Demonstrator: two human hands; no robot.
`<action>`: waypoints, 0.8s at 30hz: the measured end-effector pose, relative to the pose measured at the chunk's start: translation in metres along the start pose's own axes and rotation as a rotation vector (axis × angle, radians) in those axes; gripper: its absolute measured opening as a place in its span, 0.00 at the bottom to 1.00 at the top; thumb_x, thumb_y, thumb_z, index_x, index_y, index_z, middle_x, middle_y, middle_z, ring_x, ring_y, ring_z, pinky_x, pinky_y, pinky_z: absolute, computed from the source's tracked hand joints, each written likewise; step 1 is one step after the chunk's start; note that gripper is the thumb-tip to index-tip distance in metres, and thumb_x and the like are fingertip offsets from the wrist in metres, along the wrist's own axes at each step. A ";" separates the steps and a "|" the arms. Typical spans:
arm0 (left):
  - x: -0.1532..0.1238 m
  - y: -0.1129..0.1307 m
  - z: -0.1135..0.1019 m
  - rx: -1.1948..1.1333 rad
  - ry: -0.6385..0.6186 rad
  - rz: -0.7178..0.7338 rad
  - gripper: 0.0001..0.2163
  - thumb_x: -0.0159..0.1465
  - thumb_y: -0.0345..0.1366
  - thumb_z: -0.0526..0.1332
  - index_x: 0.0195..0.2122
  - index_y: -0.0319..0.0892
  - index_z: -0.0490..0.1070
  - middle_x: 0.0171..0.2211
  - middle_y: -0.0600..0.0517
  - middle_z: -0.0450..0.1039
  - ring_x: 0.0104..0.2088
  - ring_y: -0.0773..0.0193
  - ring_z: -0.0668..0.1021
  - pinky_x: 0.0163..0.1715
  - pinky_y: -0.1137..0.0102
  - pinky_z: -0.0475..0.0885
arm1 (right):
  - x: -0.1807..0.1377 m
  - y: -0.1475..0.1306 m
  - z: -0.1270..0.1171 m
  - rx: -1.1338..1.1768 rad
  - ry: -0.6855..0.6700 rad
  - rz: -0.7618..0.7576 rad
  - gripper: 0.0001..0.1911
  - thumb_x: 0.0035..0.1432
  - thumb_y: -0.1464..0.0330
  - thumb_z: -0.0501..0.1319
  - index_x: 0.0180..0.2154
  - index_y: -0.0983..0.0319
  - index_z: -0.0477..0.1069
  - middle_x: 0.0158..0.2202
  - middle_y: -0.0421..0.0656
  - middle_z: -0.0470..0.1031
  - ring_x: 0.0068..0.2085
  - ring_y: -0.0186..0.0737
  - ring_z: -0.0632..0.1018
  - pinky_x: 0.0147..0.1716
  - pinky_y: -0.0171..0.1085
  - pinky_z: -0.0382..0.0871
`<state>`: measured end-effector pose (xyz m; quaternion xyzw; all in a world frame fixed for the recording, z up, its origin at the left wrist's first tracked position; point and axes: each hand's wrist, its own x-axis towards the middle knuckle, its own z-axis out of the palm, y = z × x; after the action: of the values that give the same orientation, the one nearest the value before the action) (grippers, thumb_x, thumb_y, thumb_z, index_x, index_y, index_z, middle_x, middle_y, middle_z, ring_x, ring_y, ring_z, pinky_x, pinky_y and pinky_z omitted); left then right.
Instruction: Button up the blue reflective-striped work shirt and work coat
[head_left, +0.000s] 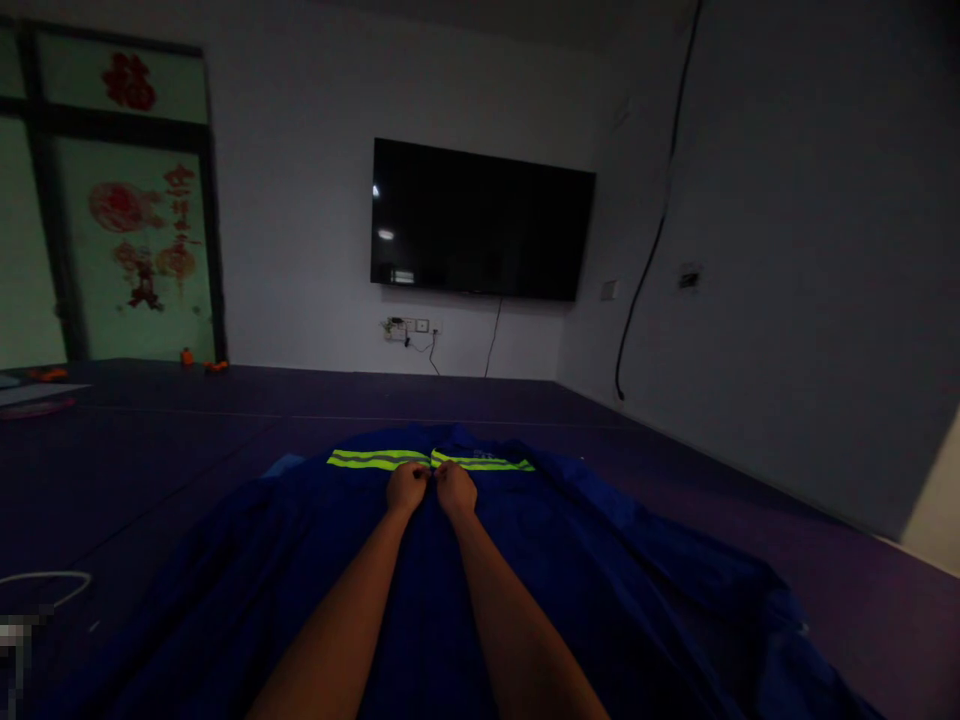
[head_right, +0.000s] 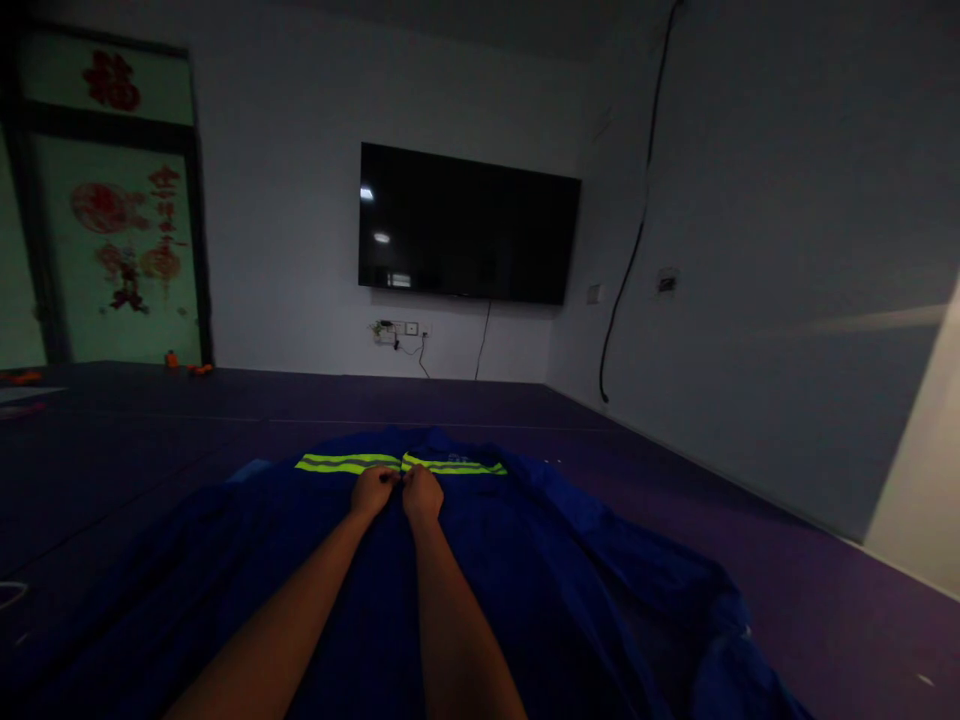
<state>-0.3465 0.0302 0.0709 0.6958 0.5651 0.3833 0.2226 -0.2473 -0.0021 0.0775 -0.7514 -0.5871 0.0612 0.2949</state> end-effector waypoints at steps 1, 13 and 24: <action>0.000 0.000 0.000 0.003 0.008 -0.002 0.07 0.56 0.30 0.57 0.33 0.42 0.75 0.36 0.51 0.76 0.39 0.65 0.75 0.38 0.73 0.67 | 0.000 0.000 0.000 0.005 0.003 0.001 0.10 0.55 0.72 0.52 0.37 0.59 0.70 0.36 0.43 0.75 0.40 0.38 0.75 0.33 0.31 0.61; 0.000 -0.002 0.004 0.010 0.072 0.002 0.07 0.56 0.29 0.56 0.31 0.40 0.74 0.34 0.50 0.76 0.36 0.66 0.75 0.35 0.74 0.66 | -0.003 -0.003 0.000 0.042 0.030 0.017 0.10 0.54 0.72 0.53 0.36 0.61 0.71 0.37 0.45 0.75 0.40 0.39 0.75 0.33 0.31 0.62; 0.000 -0.004 0.006 -0.122 0.103 0.090 0.06 0.55 0.26 0.56 0.28 0.39 0.73 0.30 0.51 0.75 0.33 0.67 0.75 0.34 0.74 0.67 | -0.003 -0.003 0.004 0.039 0.089 0.055 0.11 0.55 0.70 0.52 0.37 0.64 0.71 0.37 0.49 0.75 0.40 0.40 0.75 0.34 0.32 0.63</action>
<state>-0.3444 0.0317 0.0639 0.6851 0.5196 0.4619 0.2176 -0.2522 -0.0031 0.0753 -0.7633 -0.5513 0.0473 0.3334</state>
